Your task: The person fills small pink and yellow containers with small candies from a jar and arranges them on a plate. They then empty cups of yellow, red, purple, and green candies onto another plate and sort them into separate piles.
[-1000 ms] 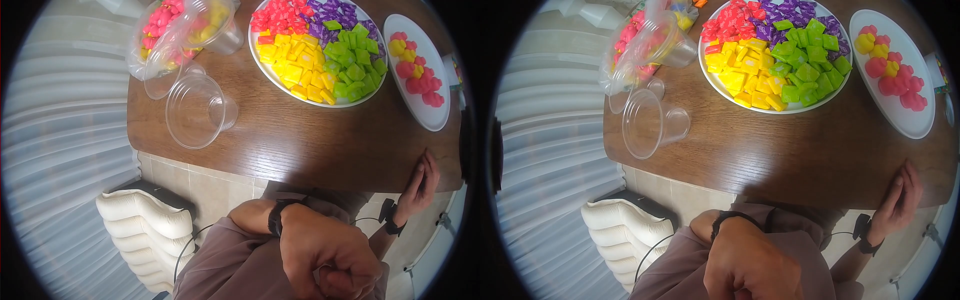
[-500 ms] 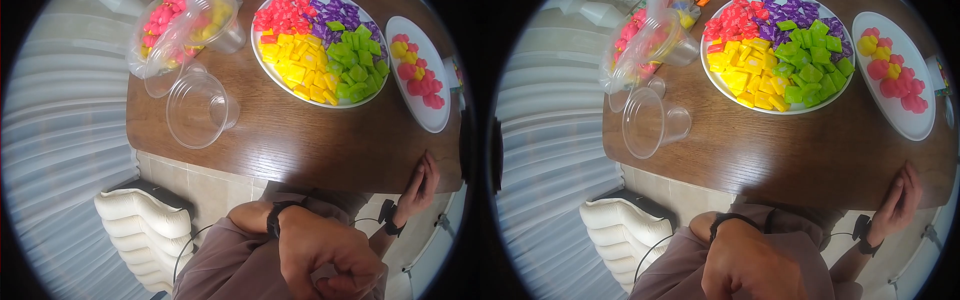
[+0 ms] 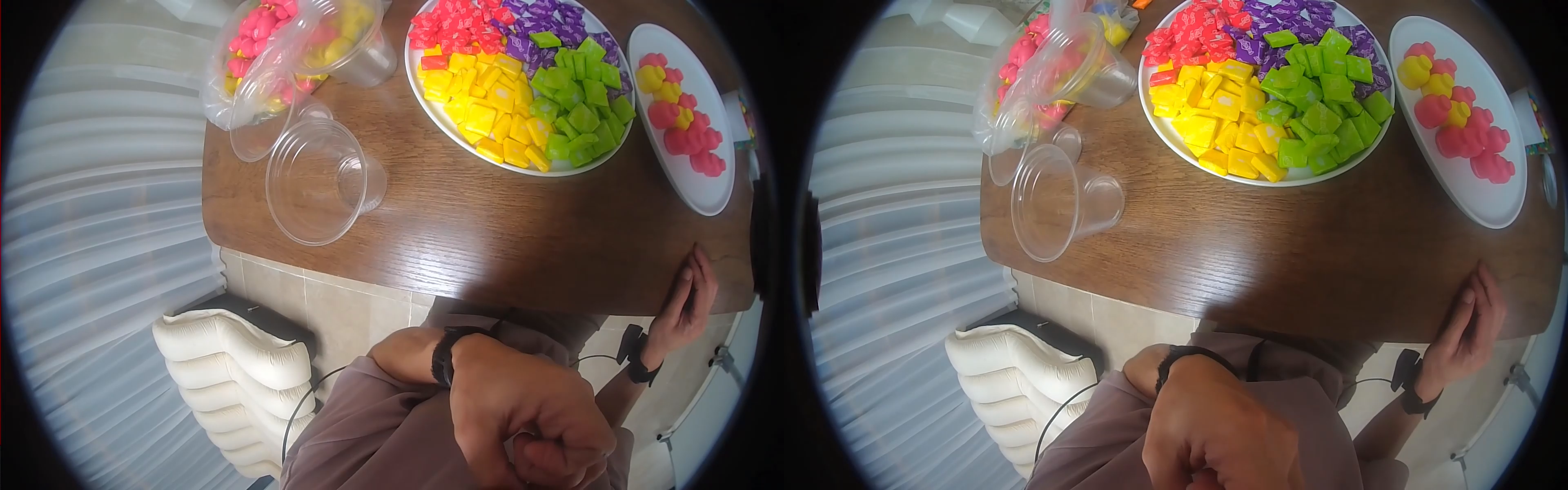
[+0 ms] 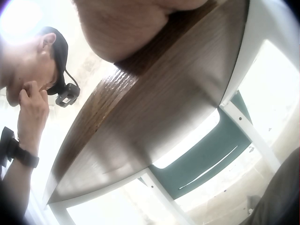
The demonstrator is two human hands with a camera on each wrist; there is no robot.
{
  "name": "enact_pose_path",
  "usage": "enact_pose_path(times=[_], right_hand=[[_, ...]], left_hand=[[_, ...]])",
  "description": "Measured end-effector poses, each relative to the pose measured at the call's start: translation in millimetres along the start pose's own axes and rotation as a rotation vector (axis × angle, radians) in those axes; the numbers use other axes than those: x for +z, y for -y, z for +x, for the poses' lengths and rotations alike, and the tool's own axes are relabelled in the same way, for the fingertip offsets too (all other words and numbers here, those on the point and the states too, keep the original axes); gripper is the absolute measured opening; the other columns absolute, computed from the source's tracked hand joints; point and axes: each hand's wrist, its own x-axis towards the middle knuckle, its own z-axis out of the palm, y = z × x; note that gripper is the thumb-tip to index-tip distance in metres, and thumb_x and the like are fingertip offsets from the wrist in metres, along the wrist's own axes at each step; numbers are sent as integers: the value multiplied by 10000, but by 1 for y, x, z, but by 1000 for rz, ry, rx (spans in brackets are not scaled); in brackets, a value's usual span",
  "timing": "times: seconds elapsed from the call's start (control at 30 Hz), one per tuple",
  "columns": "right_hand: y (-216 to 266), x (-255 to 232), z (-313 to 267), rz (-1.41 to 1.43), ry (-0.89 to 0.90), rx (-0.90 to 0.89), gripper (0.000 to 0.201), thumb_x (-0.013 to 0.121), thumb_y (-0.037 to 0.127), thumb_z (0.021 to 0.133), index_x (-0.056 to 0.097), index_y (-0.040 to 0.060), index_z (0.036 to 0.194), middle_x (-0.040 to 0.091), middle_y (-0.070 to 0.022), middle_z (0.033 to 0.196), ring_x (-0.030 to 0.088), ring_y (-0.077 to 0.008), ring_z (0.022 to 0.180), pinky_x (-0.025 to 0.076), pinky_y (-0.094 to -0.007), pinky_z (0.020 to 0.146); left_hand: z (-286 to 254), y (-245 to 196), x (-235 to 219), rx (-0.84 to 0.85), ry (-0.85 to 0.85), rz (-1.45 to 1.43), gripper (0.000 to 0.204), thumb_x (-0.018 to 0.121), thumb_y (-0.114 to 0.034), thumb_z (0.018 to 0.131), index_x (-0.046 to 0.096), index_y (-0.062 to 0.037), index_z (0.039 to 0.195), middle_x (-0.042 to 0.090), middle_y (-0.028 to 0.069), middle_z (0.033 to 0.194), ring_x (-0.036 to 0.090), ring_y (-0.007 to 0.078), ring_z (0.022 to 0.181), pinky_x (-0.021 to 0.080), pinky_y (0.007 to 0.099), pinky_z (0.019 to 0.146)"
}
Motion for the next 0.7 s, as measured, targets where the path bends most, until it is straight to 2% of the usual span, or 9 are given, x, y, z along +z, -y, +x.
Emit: enact_pose_path(times=[0.07,0.13,0.23,0.47,0.53,0.67,0.7], right_hand=[[2,0,0,17,-6,11,203,566,30,1011,703,-83,1109,699,-178,1208,647,-268,1106,506,-360,970],[3,-1,1,-25,8,-8,201,564,25,1011,703,-82,1110,701,-179,1205,648,-267,1098,507,-357,964],[2,-1,1,-29,9,-16,202,562,23,1011,702,-82,1111,701,-178,1207,649,-265,1093,508,-355,960],[1,-2,1,-22,14,-16,203,563,23,1011,698,-89,1112,696,-179,1214,647,-269,1102,507,-357,966],[0,-2,1,-49,20,-24,203,563,20,1010,697,-92,1113,693,-181,1215,646,-273,1109,508,-356,966],[-1,-1,0,21,4,2,203,561,16,1009,696,-93,1115,691,-181,1215,645,-275,1115,508,-357,967],[-1,-2,0,7,7,-9,202,561,14,1009,696,-93,1115,691,-182,1214,644,-275,1115,507,-357,968]], left_hand=[[-1,-5,2,-5,-15,-17,323,589,85,924,348,-77,782,362,-3,679,370,157,605,370,309,610],[-1,-11,4,-93,-77,45,322,596,96,924,355,-76,796,386,2,705,387,160,621,397,301,628],[3,-6,5,-63,-112,34,322,599,110,918,359,-76,812,401,3,731,399,164,629,408,295,634],[3,-4,-1,-57,-1,-8,313,600,103,913,360,-73,815,404,8,730,402,170,631,394,297,615],[4,-4,-5,-26,75,102,315,591,101,914,353,-73,803,394,6,717,394,174,628,383,303,605],[-2,-4,-5,-72,77,49,322,586,99,917,348,-80,794,382,2,701,385,180,615,384,307,612],[-6,-3,-5,-106,46,118,286,670,31,870,407,-62,805,449,19,726,457,168,624,416,294,610]])
